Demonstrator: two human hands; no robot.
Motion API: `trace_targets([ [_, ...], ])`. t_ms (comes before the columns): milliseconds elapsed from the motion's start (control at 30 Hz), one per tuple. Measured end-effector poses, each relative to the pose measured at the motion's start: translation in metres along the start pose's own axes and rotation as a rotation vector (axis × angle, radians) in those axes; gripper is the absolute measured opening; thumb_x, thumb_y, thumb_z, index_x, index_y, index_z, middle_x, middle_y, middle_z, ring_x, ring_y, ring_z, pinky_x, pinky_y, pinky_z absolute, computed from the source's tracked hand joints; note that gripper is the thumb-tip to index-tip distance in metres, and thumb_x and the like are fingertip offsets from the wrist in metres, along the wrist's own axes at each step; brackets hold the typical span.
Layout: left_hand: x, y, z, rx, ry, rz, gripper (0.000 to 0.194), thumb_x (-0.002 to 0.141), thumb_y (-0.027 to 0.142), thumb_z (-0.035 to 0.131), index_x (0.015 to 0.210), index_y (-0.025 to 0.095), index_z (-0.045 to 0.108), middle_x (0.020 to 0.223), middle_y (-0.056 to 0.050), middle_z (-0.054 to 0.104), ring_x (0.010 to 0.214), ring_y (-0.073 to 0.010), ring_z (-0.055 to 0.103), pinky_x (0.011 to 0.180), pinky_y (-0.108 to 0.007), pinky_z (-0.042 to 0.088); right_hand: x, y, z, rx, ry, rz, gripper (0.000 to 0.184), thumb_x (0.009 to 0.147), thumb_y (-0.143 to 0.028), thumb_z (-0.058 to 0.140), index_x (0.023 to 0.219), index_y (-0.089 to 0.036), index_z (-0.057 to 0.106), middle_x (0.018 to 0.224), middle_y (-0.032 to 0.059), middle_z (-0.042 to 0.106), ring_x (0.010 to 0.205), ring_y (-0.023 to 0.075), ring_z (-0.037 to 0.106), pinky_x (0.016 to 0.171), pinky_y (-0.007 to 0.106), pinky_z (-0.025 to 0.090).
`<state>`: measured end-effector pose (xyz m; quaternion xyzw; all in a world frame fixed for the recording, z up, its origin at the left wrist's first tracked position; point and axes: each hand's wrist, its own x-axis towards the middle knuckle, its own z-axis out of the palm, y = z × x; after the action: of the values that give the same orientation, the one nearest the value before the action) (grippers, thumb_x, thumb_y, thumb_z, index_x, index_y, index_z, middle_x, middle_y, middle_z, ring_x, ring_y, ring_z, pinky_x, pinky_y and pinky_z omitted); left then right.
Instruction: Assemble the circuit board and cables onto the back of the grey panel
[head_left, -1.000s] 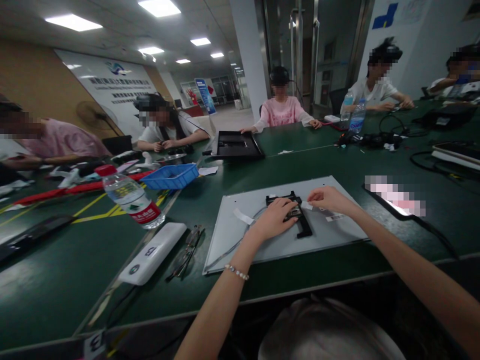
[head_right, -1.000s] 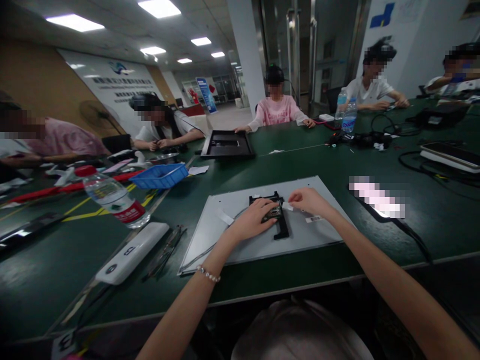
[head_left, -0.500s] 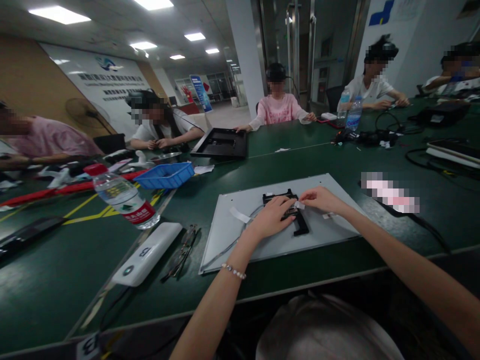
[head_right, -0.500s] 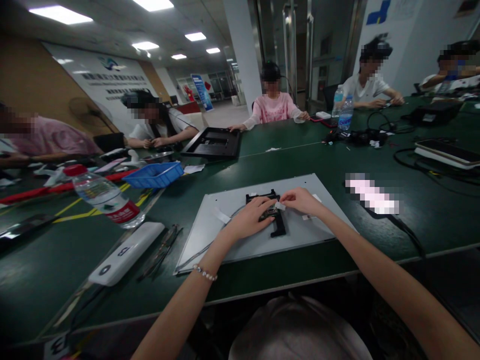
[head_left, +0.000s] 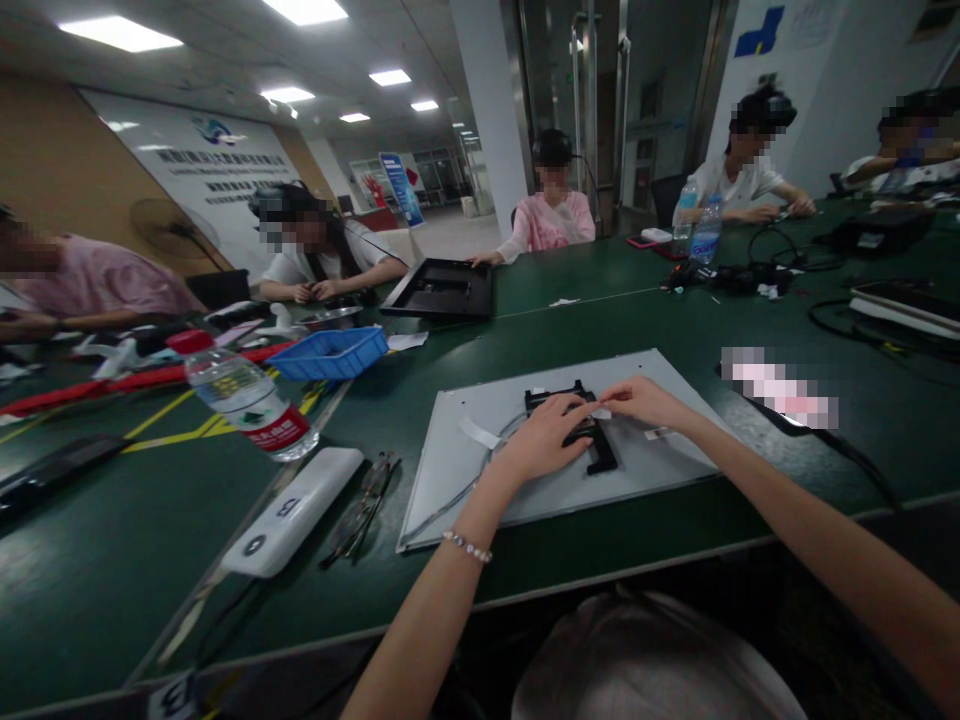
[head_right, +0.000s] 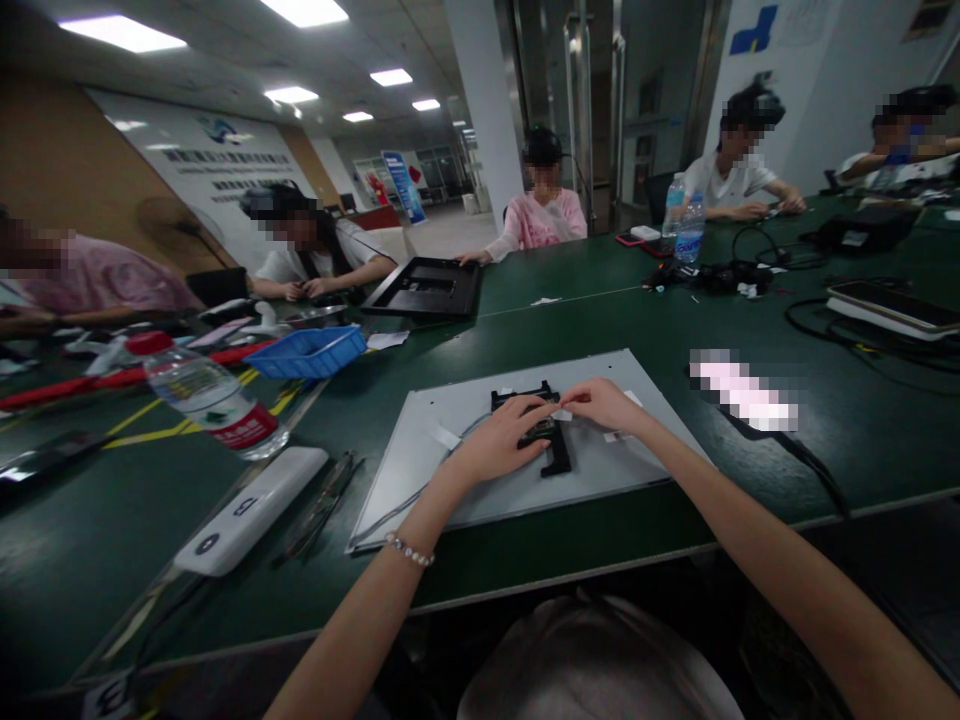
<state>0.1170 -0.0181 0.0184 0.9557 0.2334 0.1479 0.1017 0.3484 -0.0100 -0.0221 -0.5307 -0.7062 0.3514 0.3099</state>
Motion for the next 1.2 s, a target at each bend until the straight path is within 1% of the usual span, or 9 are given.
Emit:
trace_targets([
  [100, 0.000, 0.000, 0.000, -0.001, 0.004, -0.007, 0.051, 0.088, 0.028, 0.052, 0.137, 0.028, 0.037, 0.131, -0.006, 0.044, 0.123, -0.0246, 0.041, 0.106, -0.041, 0.034, -0.002, -0.002, -0.001, -0.021, 0.018, -0.032, 0.025, 0.079, -0.027, 0.054, 0.092, -0.015, 0.072, 0.090, 0.0060, 0.072, 0.082, 0.0167, 0.064, 0.073, 0.026, 0.048],
  [267, 0.000, 0.000, 0.000, 0.004, 0.012, -0.015, 0.054, 0.087, 0.029, 0.053, 0.138, 0.028, 0.034, 0.133, -0.007, 0.042, 0.125, -0.0249, 0.039, 0.107, -0.041, 0.033, -0.005, -0.005, -0.006, 0.021, -0.031, -0.019, 0.028, 0.081, -0.028, 0.052, 0.095, -0.013, 0.071, 0.091, 0.0058, 0.071, 0.081, 0.0162, 0.063, 0.074, 0.026, 0.047],
  [433, 0.000, 0.000, 0.001, 0.028, -0.011, 0.020, 0.045, 0.088, 0.027, 0.051, 0.133, 0.028, 0.043, 0.132, -0.007, 0.043, 0.125, -0.0256, 0.039, 0.106, -0.042, 0.033, -0.002, -0.001, -0.001, -0.010, -0.078, -0.058, 0.024, 0.079, -0.029, 0.055, 0.092, -0.016, 0.071, 0.090, 0.0041, 0.071, 0.083, 0.0172, 0.063, 0.078, 0.028, 0.047],
  [533, 0.001, -0.001, 0.003, 0.064, -0.017, 0.034, 0.039, 0.088, 0.024, 0.051, 0.127, 0.026, 0.049, 0.128, -0.007, 0.046, 0.123, -0.0248, 0.040, 0.106, -0.041, 0.033, -0.001, -0.001, 0.002, -0.033, -0.041, -0.071, 0.023, 0.079, -0.027, 0.054, 0.090, -0.016, 0.071, 0.088, 0.0045, 0.072, 0.080, 0.0176, 0.064, 0.077, 0.028, 0.048],
  [667, 0.002, -0.002, 0.004, 0.097, -0.017, 0.041, 0.038, 0.087, 0.022, 0.050, 0.125, 0.024, 0.050, 0.124, -0.007, 0.048, 0.119, -0.0230, 0.043, 0.103, -0.040, 0.035, -0.005, -0.004, 0.004, -0.057, -0.015, -0.113, 0.021, 0.077, -0.025, 0.057, 0.090, -0.017, 0.071, 0.085, 0.0044, 0.071, 0.079, 0.0173, 0.064, 0.075, 0.028, 0.048],
  [867, 0.001, 0.000, 0.003, 0.109, -0.019, 0.032, 0.036, 0.086, 0.020, 0.051, 0.122, 0.024, 0.052, 0.125, -0.007, 0.048, 0.121, -0.0232, 0.042, 0.104, -0.040, 0.035, -0.009, -0.004, 0.006, -0.172, 0.046, -0.173, 0.022, 0.074, -0.028, 0.063, 0.092, -0.017, 0.071, 0.091, 0.0063, 0.069, 0.078, 0.0176, 0.063, 0.072, 0.028, 0.049],
  [967, 0.000, 0.001, 0.003, 0.098, -0.013, 0.026, 0.038, 0.086, 0.020, 0.051, 0.124, 0.024, 0.051, 0.129, -0.008, 0.046, 0.123, -0.0235, 0.040, 0.105, -0.040, 0.034, -0.009, -0.003, 0.007, -0.194, 0.056, -0.167, 0.020, 0.074, -0.026, 0.064, 0.091, -0.017, 0.071, 0.090, 0.0065, 0.068, 0.077, 0.0174, 0.063, 0.073, 0.029, 0.049],
  [1067, -0.002, 0.002, 0.001, 0.072, -0.001, 0.015, 0.046, 0.084, 0.020, 0.053, 0.129, 0.023, 0.046, 0.131, -0.008, 0.044, 0.125, -0.0232, 0.039, 0.107, -0.039, 0.033, -0.008, -0.002, 0.008, -0.189, 0.059, -0.158, 0.020, 0.075, -0.026, 0.064, 0.091, -0.018, 0.071, 0.091, 0.0066, 0.069, 0.077, 0.0175, 0.064, 0.073, 0.029, 0.050],
  [1200, -0.003, -0.001, -0.005, 0.043, 0.035, -0.011, 0.051, 0.084, 0.024, 0.055, 0.133, 0.023, 0.041, 0.133, -0.009, 0.042, 0.126, -0.0230, 0.039, 0.107, -0.039, 0.034, -0.010, -0.004, 0.006, -0.190, 0.078, -0.145, 0.018, 0.077, -0.022, 0.060, 0.091, -0.019, 0.071, 0.094, 0.0059, 0.070, 0.080, 0.0179, 0.064, 0.077, 0.031, 0.051],
])
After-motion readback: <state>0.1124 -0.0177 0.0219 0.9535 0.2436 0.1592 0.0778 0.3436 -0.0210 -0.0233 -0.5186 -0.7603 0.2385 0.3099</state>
